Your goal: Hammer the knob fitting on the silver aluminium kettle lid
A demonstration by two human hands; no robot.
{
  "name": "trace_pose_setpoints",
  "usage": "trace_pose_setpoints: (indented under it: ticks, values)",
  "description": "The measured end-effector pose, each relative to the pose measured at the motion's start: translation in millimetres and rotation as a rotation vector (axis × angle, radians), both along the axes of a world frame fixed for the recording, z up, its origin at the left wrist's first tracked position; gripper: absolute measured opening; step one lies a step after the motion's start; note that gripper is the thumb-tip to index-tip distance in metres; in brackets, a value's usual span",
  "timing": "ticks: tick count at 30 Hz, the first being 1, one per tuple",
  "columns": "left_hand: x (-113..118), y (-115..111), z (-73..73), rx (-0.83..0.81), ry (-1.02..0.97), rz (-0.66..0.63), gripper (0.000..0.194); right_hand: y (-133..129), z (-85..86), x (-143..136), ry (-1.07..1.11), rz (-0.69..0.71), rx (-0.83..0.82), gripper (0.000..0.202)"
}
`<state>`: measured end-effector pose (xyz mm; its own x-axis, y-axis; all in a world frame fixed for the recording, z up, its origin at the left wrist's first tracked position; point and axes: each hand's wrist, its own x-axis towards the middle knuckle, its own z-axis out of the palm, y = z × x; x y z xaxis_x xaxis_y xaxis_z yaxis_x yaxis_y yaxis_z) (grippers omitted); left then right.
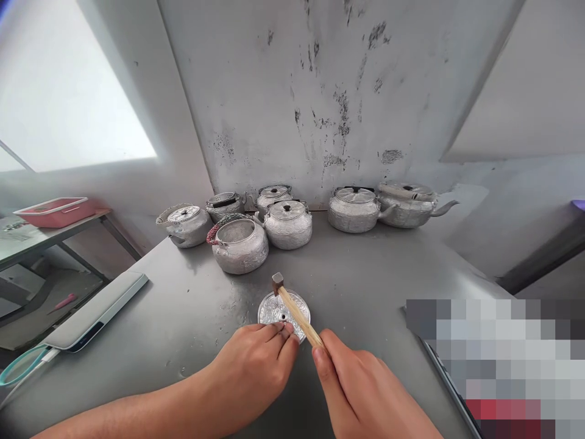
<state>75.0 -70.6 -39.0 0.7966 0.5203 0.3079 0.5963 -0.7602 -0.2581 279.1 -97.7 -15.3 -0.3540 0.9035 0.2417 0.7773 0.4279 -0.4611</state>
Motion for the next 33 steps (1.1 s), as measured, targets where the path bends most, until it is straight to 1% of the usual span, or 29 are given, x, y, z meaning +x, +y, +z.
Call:
trace_pose_setpoints:
  ticks: [4, 7, 9, 11, 13, 15, 17, 19, 20, 21, 22, 24, 25, 26, 29, 31, 33]
  values:
    - [0.3, 0.4, 7.1, -0.037, -0.008, 0.007, 0.016, 3.6, 0.8, 0.4, -0.036, 0.004, 0.021, 0.037]
    - [0.3, -0.3, 12.2, -0.106, -0.054, 0.051, 0.012, 6.1, -2.8, 6.2, -0.091, 0.012, 0.093, 0.040]
    - [-0.9, -0.3, 14.2, -0.175, -0.083, 0.092, 0.013, 7.3, -10.9, 13.8, -0.113, 0.025, 0.154, 0.039]
    - [-3.7, 1.9, 16.4, -0.268, -0.104, 0.144, 0.011, 8.0, -21.8, 22.1, -0.136, 0.009, 0.169, 0.037]
    - [-8.4, 7.1, 19.6, -0.357, -0.107, 0.196, 0.009, 8.9, -30.2, 28.0, -0.149, 0.057, 0.171, 0.035]
    - [-13.9, 14.1, 23.4, -0.399, -0.101, 0.288, 0.012, 10.0, -30.8, 28.8, -0.121, 0.053, 0.128, 0.033]
    - [-18.5, 20.5, 26.8, -0.402, -0.163, 0.368, 0.017, 11.6, -22.8, 24.3, -0.103, 0.001, 0.060, 0.027]
    - [-20.6, 24.0, 28.5, -0.383, -0.300, 0.421, 0.019, 13.4, -10.8, 16.7, -0.036, -0.160, -0.133, 0.035]
    - [-20.5, 24.7, 28.4, -0.375, -0.370, 0.434, 0.018, 14.3, -5.2, 13.0, -0.002, -0.171, -0.179, 0.037]
    - [-19.7, 24.9, 27.6, -0.378, -0.430, 0.430, 0.025, 15.0, -0.7, 9.8, 0.027, -0.174, -0.198, 0.039]
    - [-18.6, 24.9, 26.0, -0.390, -0.472, 0.416, 0.043, 15.5, 2.5, 7.3, 0.050, -0.169, -0.214, 0.039]
    - [-16.0, 25.6, 20.8, -0.438, -0.509, 0.364, 0.087, 16.0, 5.5, 4.4, 0.079, -0.166, -0.229, 0.040]
    - [-15.1, 26.7, 17.6, -0.463, -0.508, 0.341, 0.102, 15.9, 6.1, 3.6, 0.090, -0.173, -0.237, 0.041]
    - [-14.8, 28.5, 14.6, -0.487, -0.507, 0.331, 0.107, 15.6, 6.8, 3.0, 0.096, -0.186, -0.247, 0.041]
    - [-19.1, 36.7, 8.9, -0.571, -0.518, 0.304, 0.090, 14.6, 11.0, 1.2, 0.094, -0.212, -0.277, 0.043]
    - [-25.9, 43.0, 9.3, -0.605, -0.547, 0.304, 0.088, 14.8, 14.9, 0.2, 0.088, -0.200, -0.275, 0.044]
    - [-33.9, 49.2, 12.0, -0.648, -0.570, 0.332, 0.091, 16.2, 17.3, -0.1, 0.091, -0.171, -0.261, 0.043]
